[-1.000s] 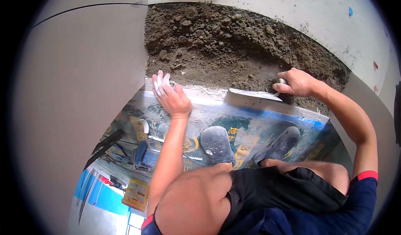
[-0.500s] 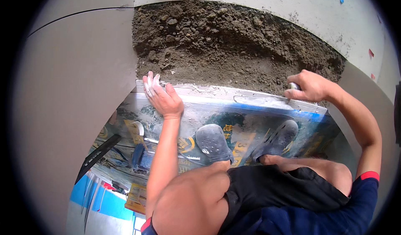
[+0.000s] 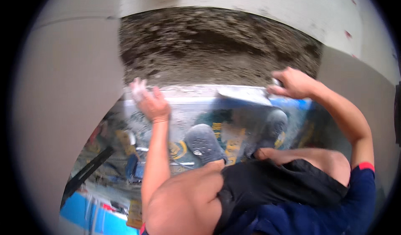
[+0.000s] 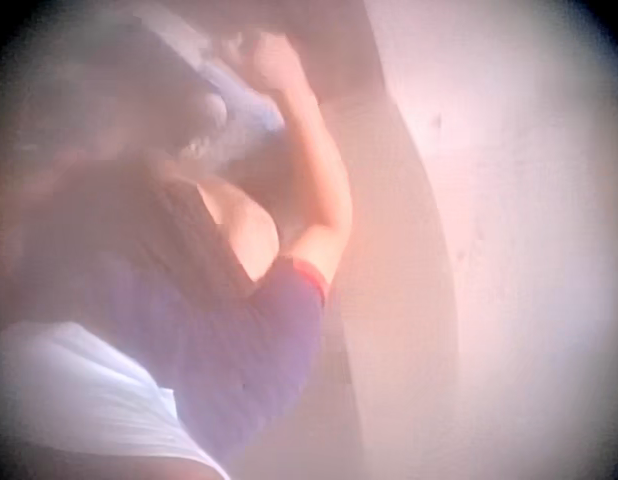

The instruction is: The person uses an angle grinder to cut and smooth the edges of a wall tile. They then apply mortar to the wall using a trowel and place a large tile into the prepared space, pressing it into position.

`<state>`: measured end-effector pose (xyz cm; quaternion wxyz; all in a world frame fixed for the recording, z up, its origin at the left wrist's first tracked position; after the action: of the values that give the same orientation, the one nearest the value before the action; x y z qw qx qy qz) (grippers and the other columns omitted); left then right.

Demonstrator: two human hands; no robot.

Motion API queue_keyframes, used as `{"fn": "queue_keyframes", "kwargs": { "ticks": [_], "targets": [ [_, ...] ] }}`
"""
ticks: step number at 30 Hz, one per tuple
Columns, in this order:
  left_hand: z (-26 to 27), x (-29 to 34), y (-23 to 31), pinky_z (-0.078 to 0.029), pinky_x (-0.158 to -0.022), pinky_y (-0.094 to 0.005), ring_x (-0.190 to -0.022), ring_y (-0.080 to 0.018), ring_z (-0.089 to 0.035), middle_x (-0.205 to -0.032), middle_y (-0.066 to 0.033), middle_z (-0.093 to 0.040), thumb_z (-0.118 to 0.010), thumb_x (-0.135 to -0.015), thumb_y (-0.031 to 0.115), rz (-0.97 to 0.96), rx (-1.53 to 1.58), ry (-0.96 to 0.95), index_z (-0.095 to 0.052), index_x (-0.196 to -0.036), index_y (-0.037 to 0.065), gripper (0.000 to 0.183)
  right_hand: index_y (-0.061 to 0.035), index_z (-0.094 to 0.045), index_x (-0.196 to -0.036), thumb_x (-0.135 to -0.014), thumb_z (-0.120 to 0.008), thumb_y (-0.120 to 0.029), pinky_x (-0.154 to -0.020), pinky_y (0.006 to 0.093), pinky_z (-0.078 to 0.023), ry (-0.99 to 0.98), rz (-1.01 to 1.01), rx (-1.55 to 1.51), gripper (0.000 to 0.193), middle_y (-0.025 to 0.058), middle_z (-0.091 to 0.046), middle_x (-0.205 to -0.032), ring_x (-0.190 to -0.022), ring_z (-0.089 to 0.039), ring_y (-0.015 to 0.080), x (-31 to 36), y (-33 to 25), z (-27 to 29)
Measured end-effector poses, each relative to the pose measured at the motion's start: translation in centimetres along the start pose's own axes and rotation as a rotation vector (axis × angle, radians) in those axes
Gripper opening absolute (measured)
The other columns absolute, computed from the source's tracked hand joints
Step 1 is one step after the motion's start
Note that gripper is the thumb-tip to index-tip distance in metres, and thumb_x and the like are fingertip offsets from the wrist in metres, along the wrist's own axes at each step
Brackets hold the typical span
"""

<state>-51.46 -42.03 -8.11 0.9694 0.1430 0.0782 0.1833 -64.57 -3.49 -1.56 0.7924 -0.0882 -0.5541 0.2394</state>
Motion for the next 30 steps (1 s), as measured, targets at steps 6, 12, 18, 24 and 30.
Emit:
{"fn": "queue_keyframes", "kwargs": {
  "ticks": [6,12,18,24,30],
  "targets": [
    [0.4,0.3,-0.1,-0.026,-0.119,-0.0526,-0.144,-0.0419,-0.036,-0.148,-0.0194,-0.050,-0.052,-0.101,0.029,-0.045,-0.019,0.053,-0.053,-0.131,-0.001,0.042,0.0009,-0.065,-0.095,-0.098,-0.056,-0.057,-0.073,0.0482,-0.052,0.167,-0.304,-0.130,0.058,0.0240,-0.068,-0.080,-0.076,-0.066,0.0410,6.3,2.2,3.5],
    [0.4,0.4,0.0,-0.027,-0.118,-0.0529,-0.143,-0.0426,-0.037,-0.146,-0.0206,-0.051,-0.053,-0.102,0.032,-0.061,-0.020,0.061,-0.053,-0.131,-0.002,0.045,-0.0001,-0.066,-0.099,-0.095,-0.060,-0.056,-0.079,0.0516,-0.053,0.195,-0.518,-0.002,0.056,0.0271,-0.070,-0.088,-0.088,-0.068,0.0455,15.8,6.1,-0.7],
    [0.3,0.5,-0.1,-0.028,-0.118,-0.0521,-0.144,-0.0418,-0.036,-0.147,-0.0208,-0.049,-0.054,-0.102,0.034,-0.075,-0.056,0.054,-0.050,-0.134,-0.003,0.049,0.0012,-0.066,-0.098,-0.096,-0.059,-0.050,-0.084,0.0519,-0.053,0.130,-0.716,0.073,0.052,0.0245,-0.071,-0.092,-0.093,-0.068,0.0433,20.7,9.0,-5.8],
    [0.3,0.5,0.1,-0.028,-0.118,-0.0525,-0.143,-0.0431,-0.036,-0.147,-0.0215,-0.049,-0.054,-0.102,0.034,-0.083,-0.049,0.057,-0.050,-0.133,-0.004,0.049,0.0023,-0.066,-0.097,-0.096,-0.059,-0.049,-0.084,0.0514,-0.053,0.170,-0.698,0.068,0.052,0.0245,-0.071,-0.092,-0.093,-0.068,0.0424,20.6,10.0,-6.9],
    [0.0,0.6,-0.3,-0.028,-0.118,-0.0532,-0.143,-0.0443,-0.037,-0.146,-0.0223,-0.050,-0.055,-0.102,0.033,-0.088,-0.071,0.061,-0.050,-0.133,-0.005,0.049,0.0028,-0.068,-0.099,-0.096,-0.058,-0.051,-0.086,0.0504,-0.054,0.091,-0.730,0.082,0.055,0.0253,-0.072,-0.095,-0.095,-0.069,0.0420,19.8,10.2,-5.6]
  ]
}}
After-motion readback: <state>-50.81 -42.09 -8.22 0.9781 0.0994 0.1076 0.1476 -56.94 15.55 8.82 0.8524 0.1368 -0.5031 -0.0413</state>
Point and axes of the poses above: each hand's wrist, its own x-axis away from the middle knuckle, its own z-axis out of the back of the hand, y = z × x, the point moved 8 cm from there along -x, towards the middle knuckle
